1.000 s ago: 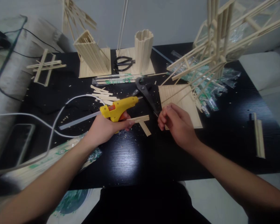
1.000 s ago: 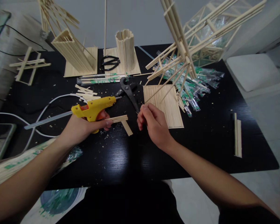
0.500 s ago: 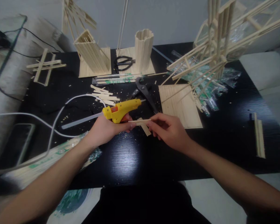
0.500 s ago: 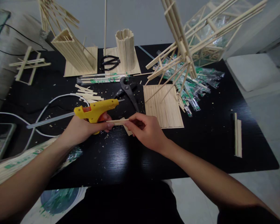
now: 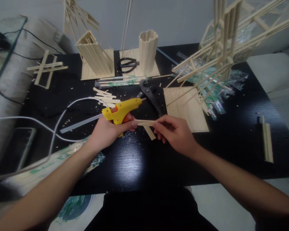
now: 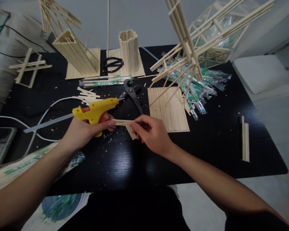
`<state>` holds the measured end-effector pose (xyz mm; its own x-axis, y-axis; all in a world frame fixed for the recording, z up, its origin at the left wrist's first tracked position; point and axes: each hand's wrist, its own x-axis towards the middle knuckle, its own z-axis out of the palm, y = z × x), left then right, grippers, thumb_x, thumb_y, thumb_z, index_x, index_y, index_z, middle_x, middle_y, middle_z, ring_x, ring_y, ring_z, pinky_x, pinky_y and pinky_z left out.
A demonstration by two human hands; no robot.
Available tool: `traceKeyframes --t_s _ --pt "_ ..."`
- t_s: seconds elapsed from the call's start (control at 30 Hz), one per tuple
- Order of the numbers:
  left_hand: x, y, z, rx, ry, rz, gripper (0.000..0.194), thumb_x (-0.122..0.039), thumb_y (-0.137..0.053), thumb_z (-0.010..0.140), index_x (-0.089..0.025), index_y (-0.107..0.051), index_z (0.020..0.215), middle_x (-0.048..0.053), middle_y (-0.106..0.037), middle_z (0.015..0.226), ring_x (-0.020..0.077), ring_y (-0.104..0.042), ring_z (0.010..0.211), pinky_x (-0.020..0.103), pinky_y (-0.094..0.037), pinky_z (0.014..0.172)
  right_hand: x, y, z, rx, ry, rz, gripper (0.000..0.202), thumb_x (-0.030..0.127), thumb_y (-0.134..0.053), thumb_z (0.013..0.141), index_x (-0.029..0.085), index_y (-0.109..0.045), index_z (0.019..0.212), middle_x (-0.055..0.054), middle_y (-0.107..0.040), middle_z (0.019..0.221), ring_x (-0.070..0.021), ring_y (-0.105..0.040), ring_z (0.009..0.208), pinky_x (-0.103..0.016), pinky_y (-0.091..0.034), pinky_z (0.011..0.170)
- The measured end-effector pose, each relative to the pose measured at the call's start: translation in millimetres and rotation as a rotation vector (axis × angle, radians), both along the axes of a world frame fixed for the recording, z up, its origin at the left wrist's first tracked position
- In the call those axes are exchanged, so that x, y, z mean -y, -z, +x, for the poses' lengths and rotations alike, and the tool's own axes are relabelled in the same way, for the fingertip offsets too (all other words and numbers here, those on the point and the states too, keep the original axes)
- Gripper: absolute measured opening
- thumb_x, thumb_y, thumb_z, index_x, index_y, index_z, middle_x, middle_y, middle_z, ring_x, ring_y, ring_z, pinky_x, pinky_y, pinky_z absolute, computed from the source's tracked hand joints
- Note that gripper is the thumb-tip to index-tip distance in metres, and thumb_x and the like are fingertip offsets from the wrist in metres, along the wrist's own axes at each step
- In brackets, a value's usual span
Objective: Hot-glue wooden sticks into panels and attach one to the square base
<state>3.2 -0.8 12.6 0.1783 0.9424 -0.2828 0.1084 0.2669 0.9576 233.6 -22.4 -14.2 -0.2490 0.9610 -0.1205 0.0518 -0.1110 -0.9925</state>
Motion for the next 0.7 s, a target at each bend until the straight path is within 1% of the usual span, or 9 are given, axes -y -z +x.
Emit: traceKeyframes --t_s 0.17,0.37,0.57,0.7 --pt "0.8 3.7 -2.2 -0.021 -0.039 0.030 0.017 -0.023 -0.085 0.079 -0.019 -0.069 0.076 0.004 -0.074 0.084 0.0194 -0.073 0.073 0.034 -0.066 0.075 0.7 0.7 0.3 -0.002 0.014 -0.009 0.024 0.040 -0.075 0.093 0.018 -0.072 0.085 0.001 -0.068 0.067 -0.0084 -0.059 0.050 -0.020 -0.046 0.041" --pt "2.1 3.7 -1.9 -0.069 -0.029 0.045 0.014 -0.020 -0.081 0.082 -0.019 -0.070 0.074 0.004 -0.075 0.084 0.0187 -0.073 0.073 0.032 -0.065 0.074 1.4 1.9 0.2 0.001 0.031 -0.016 0.029 0.045 -0.075 0.093 0.017 -0.072 0.085 0.001 -0.068 0.066 -0.0090 -0.060 0.050 -0.020 -0.047 0.041" --pt "3.2 3.8 -2.4 -0.086 -0.016 0.048 0.018 -0.023 -0.087 0.077 -0.020 -0.069 0.078 0.002 -0.074 0.085 0.0165 -0.071 0.072 0.030 -0.061 0.074 1.3 1.7 0.1 0.026 0.043 -0.002 0.026 0.042 -0.075 0.093 0.018 -0.072 0.085 0.001 -0.068 0.066 -0.0092 -0.060 0.050 -0.020 -0.047 0.042" --pt "2.9 3.7 -2.8 -0.113 0.015 0.041 0.022 -0.026 -0.087 0.076 -0.020 -0.067 0.077 0.001 -0.072 0.081 0.0159 -0.069 0.072 0.030 -0.058 0.074 2.3 1.6 -0.7 0.031 0.042 0.018 0.025 0.040 -0.074 0.094 0.018 -0.071 0.085 0.001 -0.068 0.066 -0.0092 -0.060 0.050 -0.020 -0.047 0.042"
